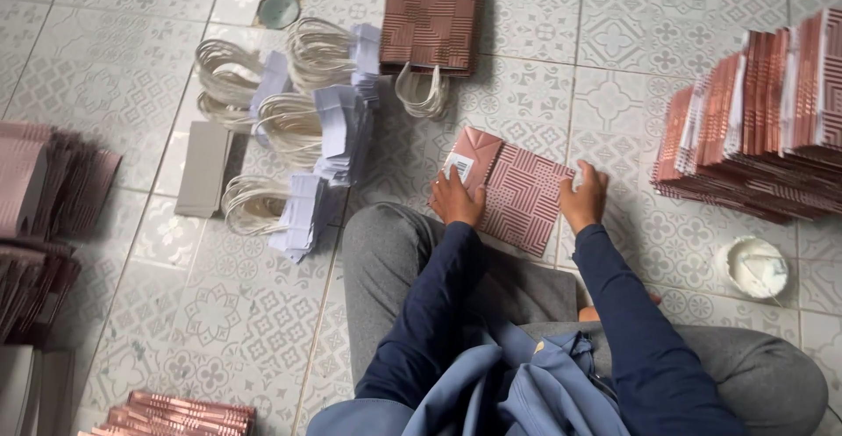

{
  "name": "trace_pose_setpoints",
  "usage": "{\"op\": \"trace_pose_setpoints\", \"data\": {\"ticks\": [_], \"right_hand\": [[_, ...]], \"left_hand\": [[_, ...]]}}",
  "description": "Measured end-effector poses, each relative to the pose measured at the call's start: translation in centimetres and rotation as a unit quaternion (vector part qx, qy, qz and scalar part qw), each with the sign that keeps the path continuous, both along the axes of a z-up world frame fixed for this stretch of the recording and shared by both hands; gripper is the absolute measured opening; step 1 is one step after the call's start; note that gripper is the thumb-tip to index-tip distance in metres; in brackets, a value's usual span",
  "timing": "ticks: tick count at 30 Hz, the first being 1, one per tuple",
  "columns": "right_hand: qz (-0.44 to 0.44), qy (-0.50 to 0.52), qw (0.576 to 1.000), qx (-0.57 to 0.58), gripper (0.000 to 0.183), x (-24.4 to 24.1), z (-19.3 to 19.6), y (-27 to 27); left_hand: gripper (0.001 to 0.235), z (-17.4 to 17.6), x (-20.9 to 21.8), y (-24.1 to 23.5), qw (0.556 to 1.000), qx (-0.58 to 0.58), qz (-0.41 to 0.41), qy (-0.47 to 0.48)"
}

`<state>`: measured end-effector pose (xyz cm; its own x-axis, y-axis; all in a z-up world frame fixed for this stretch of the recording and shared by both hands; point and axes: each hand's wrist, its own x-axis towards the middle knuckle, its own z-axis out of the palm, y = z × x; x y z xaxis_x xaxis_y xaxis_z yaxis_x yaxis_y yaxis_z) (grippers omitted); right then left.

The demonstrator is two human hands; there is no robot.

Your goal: The person sits on the floor and assembles gift bags by attaching white paper handles to patterned paper bags. They use a small stick to apply glue from a container to the handle tabs before pressing them onto the bags.

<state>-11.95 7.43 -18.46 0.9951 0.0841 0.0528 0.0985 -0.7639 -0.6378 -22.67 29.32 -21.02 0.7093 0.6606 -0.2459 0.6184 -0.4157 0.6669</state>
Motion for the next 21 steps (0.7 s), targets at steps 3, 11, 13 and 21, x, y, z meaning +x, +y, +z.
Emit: {"op": "trace_pose_setpoints", "data": {"ticks": [3, 11, 13, 21], "right_hand": [[0.020, -0.118, 0.993, 0.024, 0.042, 0.8, 0.3, 1.3], [0.291, 0.129, 0.900, 0.297, 0.024, -12.2, 15.4, 20.5], [0.338, 0.183, 0.854, 0.350, 0.030, -16.0, 15.6, 25.5], [0.275, 0.389, 0.816, 0.327, 0.056, -23.0, 9.9, 35.0]], "left_hand": [[0.071, 6.7, -2.4, 0.8, 0.968, 0.070, 0.024, -0.240], [0.042, 17.0, -17.1, 17.4, 0.870, 0.263, 0.130, -0.396], [0.042, 14.3, -20.7, 22.8, 0.855, 0.352, 0.204, -0.322], [0.031, 7.2, -27.4, 31.1, 0.903, 0.272, 0.269, -0.196]]}}
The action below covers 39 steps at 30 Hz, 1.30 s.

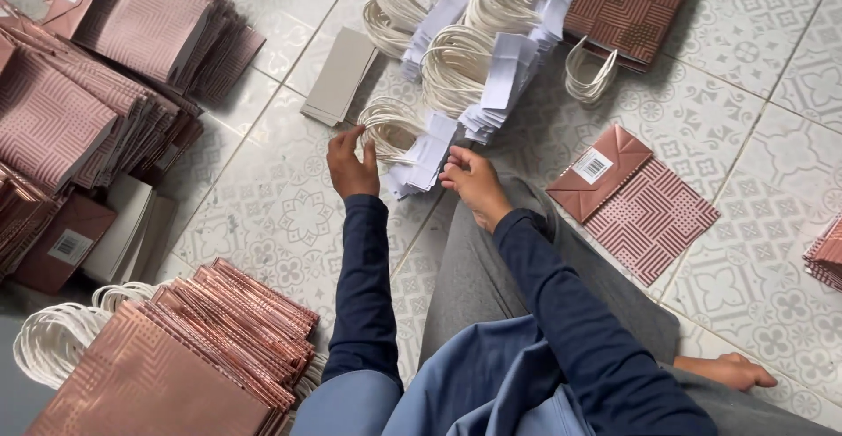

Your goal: The person sits on the floor and assembles gift bags by attaching white paper handles to patterned paper bags. They use a small stick to apply glue from a container to the handle tabs before pressing them onto the bags.

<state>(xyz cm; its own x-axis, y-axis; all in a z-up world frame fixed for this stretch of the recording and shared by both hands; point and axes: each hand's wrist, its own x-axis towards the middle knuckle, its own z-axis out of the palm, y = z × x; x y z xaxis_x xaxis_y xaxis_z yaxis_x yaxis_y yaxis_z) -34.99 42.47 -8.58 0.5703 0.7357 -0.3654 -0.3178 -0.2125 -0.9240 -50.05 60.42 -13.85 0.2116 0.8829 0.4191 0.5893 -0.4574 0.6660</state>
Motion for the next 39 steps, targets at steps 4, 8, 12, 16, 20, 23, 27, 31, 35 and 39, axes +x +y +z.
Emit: {"op": "trace_pose_setpoints", "data": {"ticks": [4, 8, 12, 16, 20, 23, 27, 31, 35, 39], "right_hand": [[0.013, -0.059, 0.998, -0.037, 0.057, -0.1, 0.7, 0.1], [0.018, -0.061, 0.998, -0.012, 0.058, -0.1, 0.9, -0.2], [-0.015, -0.023, 0.999, 0.019, 0.065, -0.4, 2.6, -0.6], [-0.027, 0.006, 0.999, 0.031, 0.075, -0.4, 1.5, -0.5], [-0.015, 0.018, 0.999, 0.040, 0.074, -0.2, 0.1, -0.4], [-0.017, -0.009, 0.999, 0.043, 0.070, 0.0, -0.6, -0.1], [0.006, -0.181, 0.982, -0.057, 0.047, 0.6, -1.7, 0.3], [0.065, -0.256, 0.953, -0.145, 0.056, -0.2, -3.1, 1.3], [0.063, -0.264, 0.958, -0.094, 0.060, -1.3, 0.4, 0.7], [0.049, -0.345, 0.937, -0.041, 0.058, -2.1, 0.0, 0.4]], "left_hand": [[0.024, -1.1, 0.2, -0.2, 0.998, -0.030, 0.019, -0.050], [0.015, 0.7, 0.4, -0.9, 0.992, -0.053, 0.035, -0.108], [0.012, 1.7, 0.2, -1.1, 0.981, -0.107, 0.030, -0.161], [0.011, 1.7, 0.1, -0.8, 0.973, -0.128, 0.026, -0.189], [0.012, 2.8, 0.2, -1.4, 0.963, -0.152, 0.021, -0.222], [0.012, 3.2, 0.2, -1.7, 0.962, -0.159, 0.020, -0.221], [0.011, 2.6, 0.4, -1.6, 0.963, -0.176, 0.021, -0.203], [0.016, 2.2, 0.1, -1.3, 0.964, -0.192, 0.017, -0.181], [0.021, 3.2, -0.1, -1.5, 0.971, -0.177, 0.014, -0.161], [0.024, 2.1, -0.5, -0.9, 0.979, -0.142, 0.010, -0.145]]}}
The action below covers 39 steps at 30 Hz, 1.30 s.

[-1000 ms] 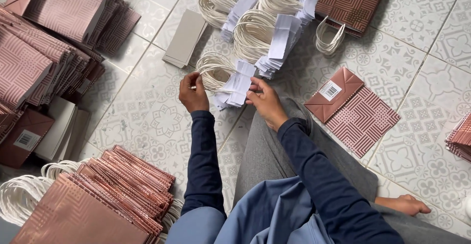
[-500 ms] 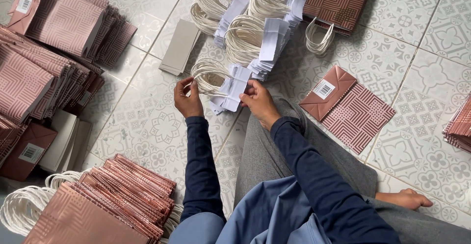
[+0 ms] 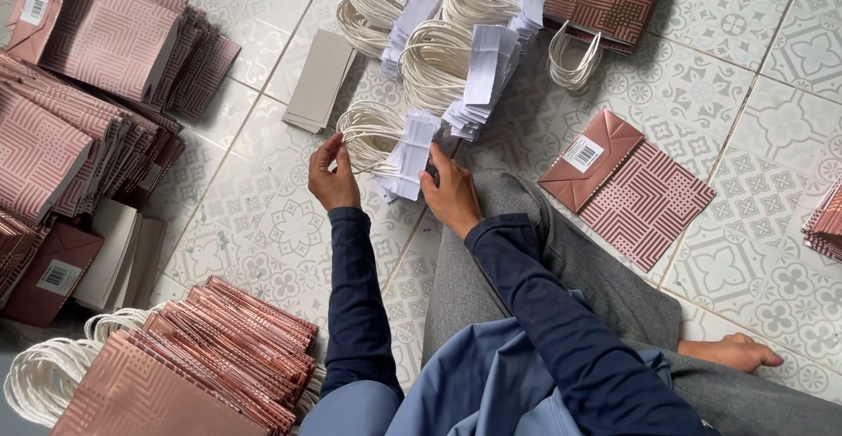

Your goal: The person sits on the floor and assembles gift bags by attaching white paper handles to patterned paper bags. They use a small stick to apply glue from a container to the handle tabs before pressing them onto the bags.

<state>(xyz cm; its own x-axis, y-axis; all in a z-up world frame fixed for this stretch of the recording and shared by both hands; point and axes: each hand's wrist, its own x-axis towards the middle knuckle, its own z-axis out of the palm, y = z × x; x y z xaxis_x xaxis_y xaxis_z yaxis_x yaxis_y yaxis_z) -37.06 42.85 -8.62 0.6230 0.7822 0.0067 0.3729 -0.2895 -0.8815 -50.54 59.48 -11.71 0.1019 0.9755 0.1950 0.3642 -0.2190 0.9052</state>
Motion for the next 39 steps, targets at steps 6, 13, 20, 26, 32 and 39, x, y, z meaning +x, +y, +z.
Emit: {"op": "trace_pose_setpoints", "data": {"ticks": [6, 13, 20, 26, 32, 39], "right_hand": [[-0.001, 0.024, 0.999, -0.028, 0.068, 0.4, 0.6, 0.0], [-0.022, 0.036, 0.999, -0.030, 0.066, 0.5, 1.0, 0.1], [-0.018, -0.106, 0.993, 0.057, 0.067, -0.6, -0.6, 0.1], [-0.018, -0.216, 0.972, 0.088, 0.072, -0.8, -2.0, 0.2], [-0.048, 0.027, 0.987, 0.153, 0.066, 0.3, 0.5, -0.3], [-0.059, 0.268, 0.948, 0.159, 0.067, 1.5, -1.0, 0.3]], "left_hand": [[0.026, -0.4, 0.7, 0.1, 0.999, -0.005, -0.008, -0.043], [0.023, -1.9, 0.9, 0.1, 0.999, -0.019, 0.005, -0.027], [0.024, -1.0, 0.8, 0.1, 0.999, -0.003, 0.018, -0.049], [0.024, -0.6, 1.0, -0.2, 0.998, 0.014, 0.027, -0.048], [0.016, 2.0, 1.4, -1.2, 0.998, 0.045, 0.008, -0.043], [0.013, 3.0, 1.6, -1.0, 0.997, 0.076, 0.005, -0.009]]}}
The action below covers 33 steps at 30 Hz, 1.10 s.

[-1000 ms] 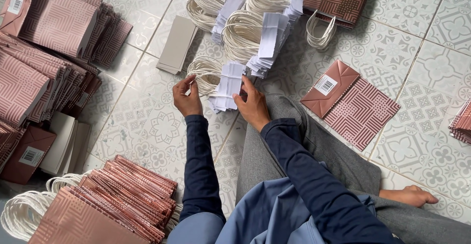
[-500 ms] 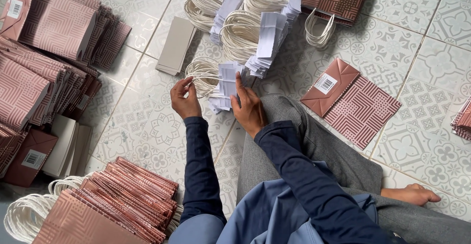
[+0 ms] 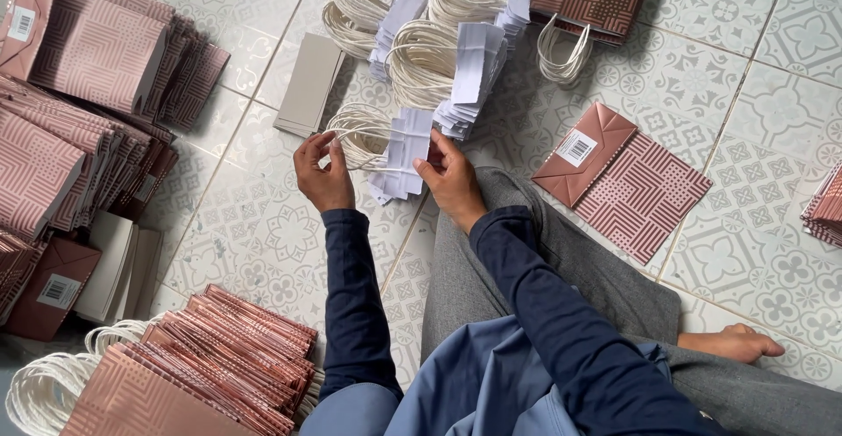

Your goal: The person sits on the floor and assembles gift bags by attaching white paper handles to patterned paper bags. They use a small stick to apply glue from a container to the handle tabs before pressing them onto the bags.

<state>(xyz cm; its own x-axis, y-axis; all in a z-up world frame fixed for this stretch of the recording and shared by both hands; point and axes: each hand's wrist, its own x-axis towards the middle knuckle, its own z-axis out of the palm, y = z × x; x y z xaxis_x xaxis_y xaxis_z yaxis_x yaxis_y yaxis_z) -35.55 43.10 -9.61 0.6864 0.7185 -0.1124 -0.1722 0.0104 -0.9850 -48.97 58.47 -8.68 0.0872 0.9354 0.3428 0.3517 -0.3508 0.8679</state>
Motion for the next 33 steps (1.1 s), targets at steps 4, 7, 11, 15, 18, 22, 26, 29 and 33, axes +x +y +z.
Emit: {"op": "trace_pose_setpoints", "data": {"ticks": [4, 7, 11, 15, 18, 22, 26, 29, 33], "right_hand": [[-0.001, 0.067, 0.997, 0.032, 0.058, 0.7, -2.2, 1.1], [-0.010, 0.142, 0.988, 0.052, 0.057, 0.9, -1.9, 1.5], [0.023, 0.202, 0.976, 0.075, 0.048, 1.3, -1.5, 1.5], [0.017, 0.192, 0.975, 0.109, 0.061, 3.0, 3.3, -0.8], [-0.017, 0.135, 0.986, 0.094, 0.055, 6.5, 6.3, -5.6], [-0.092, 0.038, 0.993, 0.062, 0.052, 14.6, 7.2, -16.8], [-0.158, -0.090, 0.981, -0.070, 0.048, 19.7, 8.7, -32.6], [-0.214, -0.084, 0.963, -0.141, 0.046, 19.9, 10.6, -42.8], [-0.254, -0.064, 0.948, -0.181, 0.040, 20.2, 8.2, -53.4]], "left_hand": [[0.010, 2.5, -0.2, -0.7, 0.999, 0.018, -0.004, 0.049], [0.011, 2.9, -0.8, -0.6, 1.000, 0.004, -0.004, 0.029], [0.019, 5.4, -1.8, -0.6, 1.000, -0.002, -0.016, -0.018], [0.020, 8.7, -1.1, -1.9, 0.993, 0.013, -0.109, -0.044], [0.017, 11.1, 1.9, -5.7, 0.983, -0.002, -0.178, -0.050], [0.018, 10.9, 9.0, -13.2, 0.959, -0.010, -0.281, -0.024], [0.026, 5.2, 17.0, -23.5, 0.877, -0.142, -0.459, -0.024], [0.024, 3.5, 21.3, -31.5, 0.803, -0.238, -0.547, -0.011], [0.023, 0.0, 25.2, -40.2, 0.746, -0.296, -0.596, 0.018]]}}
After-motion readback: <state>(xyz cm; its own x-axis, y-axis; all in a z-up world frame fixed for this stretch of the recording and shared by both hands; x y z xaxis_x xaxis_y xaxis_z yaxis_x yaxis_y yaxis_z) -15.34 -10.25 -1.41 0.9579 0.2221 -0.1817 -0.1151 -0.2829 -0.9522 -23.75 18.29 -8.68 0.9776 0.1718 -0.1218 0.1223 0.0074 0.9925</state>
